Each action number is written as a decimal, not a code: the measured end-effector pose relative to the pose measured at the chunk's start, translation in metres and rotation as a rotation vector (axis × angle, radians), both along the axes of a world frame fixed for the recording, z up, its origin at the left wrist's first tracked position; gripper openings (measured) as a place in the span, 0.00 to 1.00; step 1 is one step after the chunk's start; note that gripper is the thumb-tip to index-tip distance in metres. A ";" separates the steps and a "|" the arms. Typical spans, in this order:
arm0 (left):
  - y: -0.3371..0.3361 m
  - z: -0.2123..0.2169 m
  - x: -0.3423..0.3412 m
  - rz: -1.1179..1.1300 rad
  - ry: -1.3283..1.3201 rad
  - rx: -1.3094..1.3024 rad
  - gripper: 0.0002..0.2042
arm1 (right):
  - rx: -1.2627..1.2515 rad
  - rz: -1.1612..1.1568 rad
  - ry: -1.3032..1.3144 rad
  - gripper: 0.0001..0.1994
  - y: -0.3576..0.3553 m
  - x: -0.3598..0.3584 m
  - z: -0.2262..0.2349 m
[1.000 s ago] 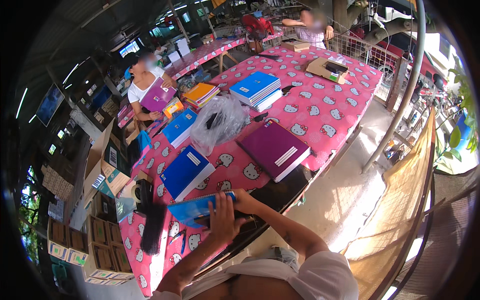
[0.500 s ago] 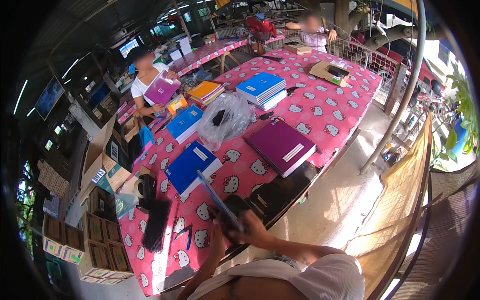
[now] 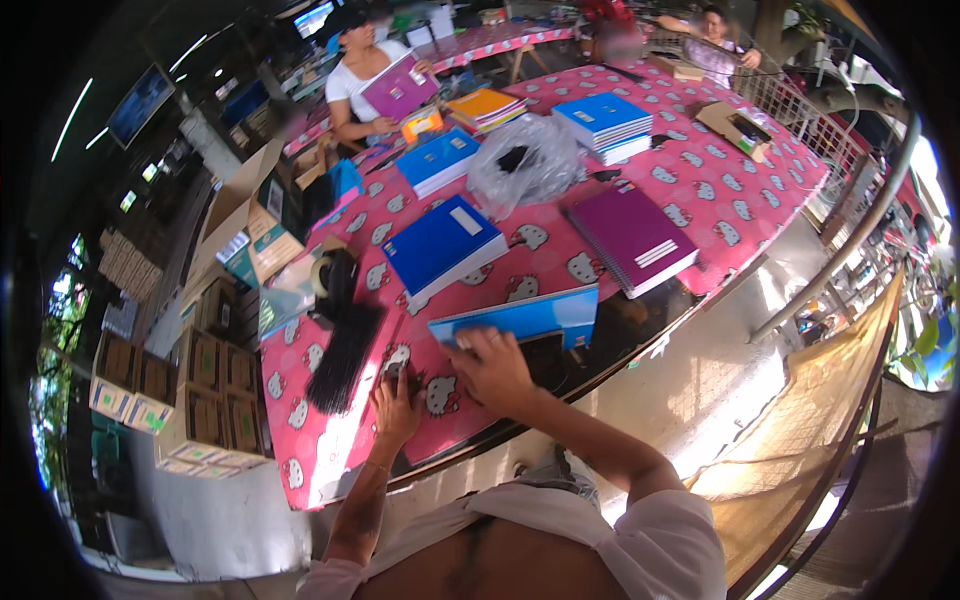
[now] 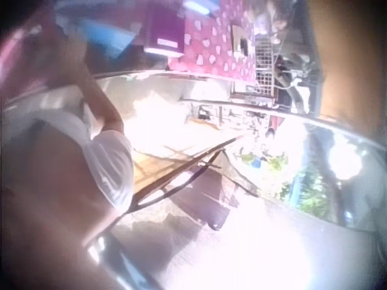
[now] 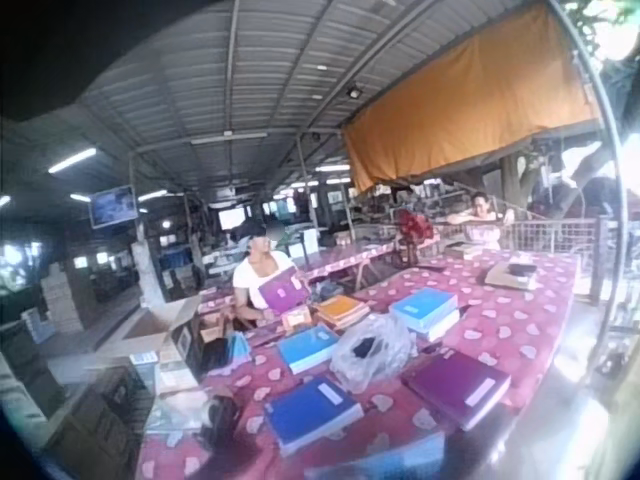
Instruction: The person sorts and stacks colorful spiral notebooks on a table, handling them individually and placing them into groups based on color and type.
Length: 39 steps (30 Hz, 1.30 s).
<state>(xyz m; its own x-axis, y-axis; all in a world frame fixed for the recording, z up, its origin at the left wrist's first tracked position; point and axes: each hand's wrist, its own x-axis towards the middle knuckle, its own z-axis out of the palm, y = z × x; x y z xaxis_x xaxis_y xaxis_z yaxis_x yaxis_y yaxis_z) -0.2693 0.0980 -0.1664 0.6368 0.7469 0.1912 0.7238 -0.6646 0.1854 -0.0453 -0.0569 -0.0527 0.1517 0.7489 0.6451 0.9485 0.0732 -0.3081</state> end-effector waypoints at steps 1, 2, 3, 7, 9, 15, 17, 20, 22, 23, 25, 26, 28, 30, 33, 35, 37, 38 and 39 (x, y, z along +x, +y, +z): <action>-0.004 0.012 -0.001 0.008 0.011 -0.051 0.31 | 0.064 -0.052 -0.005 0.18 0.004 0.004 0.026; -0.002 0.010 -0.013 0.040 0.015 -0.057 0.31 | 0.134 -0.094 -0.013 0.16 0.012 0.007 0.048; 0.002 0.004 -0.025 0.009 -0.030 0.010 0.27 | 0.133 -0.064 -0.009 0.16 0.026 0.015 0.049; -0.001 0.020 -0.022 0.208 -0.659 -0.462 0.16 | -0.034 0.031 -0.053 0.09 0.049 0.025 0.035; -0.028 0.065 0.012 0.253 -1.058 -1.132 0.15 | -0.058 0.027 -0.029 0.09 0.044 0.034 0.034; -0.065 0.143 0.046 -0.073 -1.170 -1.546 0.19 | -0.023 0.025 0.046 0.08 0.041 0.024 0.047; -0.063 0.151 0.051 -0.093 -1.219 -1.614 0.18 | -0.027 0.016 0.045 0.08 0.040 0.022 0.047; -0.062 0.151 0.055 -0.042 -1.219 -1.634 0.19 | -0.016 0.043 0.034 0.09 0.040 0.023 0.045; -0.060 0.153 0.053 -0.002 -1.233 -1.680 0.17 | -0.021 0.049 0.037 0.09 0.041 0.024 0.043; -0.060 0.154 0.051 0.029 -1.243 -1.728 0.16 | -0.025 0.049 0.036 0.09 0.042 0.025 0.042; -0.055 0.160 0.052 0.005 -0.865 -1.236 0.15 | -0.015 0.053 0.026 0.09 0.042 0.026 0.040; -0.054 0.163 0.054 -0.026 -0.491 -0.740 0.15 | -0.004 0.054 0.014 0.10 0.041 0.028 0.040; -0.057 0.167 0.060 -0.101 -0.450 -0.438 0.14 | -0.035 0.049 -0.009 0.10 0.034 0.036 0.046; -0.050 0.135 0.050 -0.140 -0.645 -0.503 0.15 | -0.050 0.038 -0.031 0.11 0.019 0.049 0.052; -0.054 0.066 0.024 -0.090 -0.566 -0.715 0.20 | -0.356 -0.058 -0.043 0.16 -0.022 0.094 0.057; -0.063 0.014 0.006 -0.046 -0.167 -0.086 0.21 | -0.229 -0.141 0.040 0.15 -0.034 0.128 0.073; -0.060 0.006 0.013 -0.042 -0.175 -0.005 0.21 | -0.012 -0.188 0.253 0.14 -0.047 0.176 0.094; -0.057 0.008 0.017 0.020 -0.186 0.080 0.21 | 0.078 -0.173 0.383 0.16 -0.052 0.208 0.107; -0.051 0.013 0.027 -0.001 -0.194 0.078 0.21 | 0.127 -0.177 0.509 0.19 -0.061 0.253 0.102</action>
<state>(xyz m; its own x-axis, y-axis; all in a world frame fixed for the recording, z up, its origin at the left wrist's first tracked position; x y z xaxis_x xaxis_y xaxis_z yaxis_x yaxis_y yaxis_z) -0.2420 0.0472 -0.1532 0.5828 0.7247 0.3676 0.6789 -0.6829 0.2697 0.2074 -0.1183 0.0491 0.5846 0.6050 0.5406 0.6830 -0.0073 -0.7304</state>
